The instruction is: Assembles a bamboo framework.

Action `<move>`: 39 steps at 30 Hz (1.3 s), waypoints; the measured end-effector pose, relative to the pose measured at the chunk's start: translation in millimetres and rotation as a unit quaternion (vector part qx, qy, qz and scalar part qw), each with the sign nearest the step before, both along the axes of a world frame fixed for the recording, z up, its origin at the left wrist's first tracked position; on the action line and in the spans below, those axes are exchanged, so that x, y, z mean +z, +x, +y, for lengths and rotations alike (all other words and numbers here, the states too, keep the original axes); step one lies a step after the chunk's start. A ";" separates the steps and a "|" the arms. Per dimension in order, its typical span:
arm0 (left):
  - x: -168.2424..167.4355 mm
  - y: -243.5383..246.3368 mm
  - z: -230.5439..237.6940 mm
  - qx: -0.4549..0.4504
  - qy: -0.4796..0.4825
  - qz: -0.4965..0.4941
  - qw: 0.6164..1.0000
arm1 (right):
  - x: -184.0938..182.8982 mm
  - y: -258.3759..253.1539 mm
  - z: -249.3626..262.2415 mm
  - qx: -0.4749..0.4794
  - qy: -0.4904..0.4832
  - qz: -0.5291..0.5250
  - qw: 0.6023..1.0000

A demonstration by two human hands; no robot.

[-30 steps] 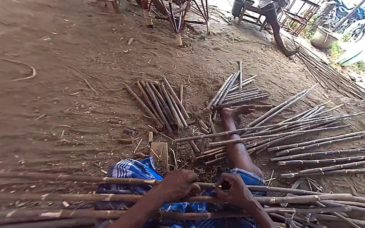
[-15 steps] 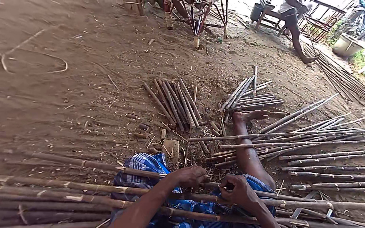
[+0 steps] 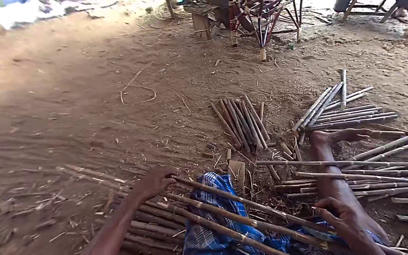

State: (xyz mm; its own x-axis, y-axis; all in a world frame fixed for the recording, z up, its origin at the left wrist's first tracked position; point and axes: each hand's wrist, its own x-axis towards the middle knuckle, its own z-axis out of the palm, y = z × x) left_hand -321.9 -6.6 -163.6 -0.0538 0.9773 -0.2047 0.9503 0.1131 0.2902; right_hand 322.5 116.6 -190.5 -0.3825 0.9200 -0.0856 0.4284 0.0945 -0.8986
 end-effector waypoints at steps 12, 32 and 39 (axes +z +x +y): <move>-28.5 158.6 31.9 -0.152 0.140 -0.084 0.975 | 25.0 42.1 -34.1 0.041 0.029 -0.019 0.999; 12.5 159.2 44.2 -0.187 0.075 -0.060 0.978 | 30.5 37.4 -27.3 0.028 -0.005 0.031 0.999; 31.2 183.6 41.7 -0.277 0.122 -0.089 0.949 | 29.5 -32.9 -42.7 0.070 0.091 0.062 0.991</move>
State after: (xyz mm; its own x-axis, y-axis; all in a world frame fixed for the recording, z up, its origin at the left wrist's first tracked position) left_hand -138.4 35.1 -132.5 0.4958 0.8653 0.0732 0.7781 -0.4801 0.4050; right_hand 289.6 73.9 -161.0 -0.5048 0.8529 0.1331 0.2867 0.3110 -0.9061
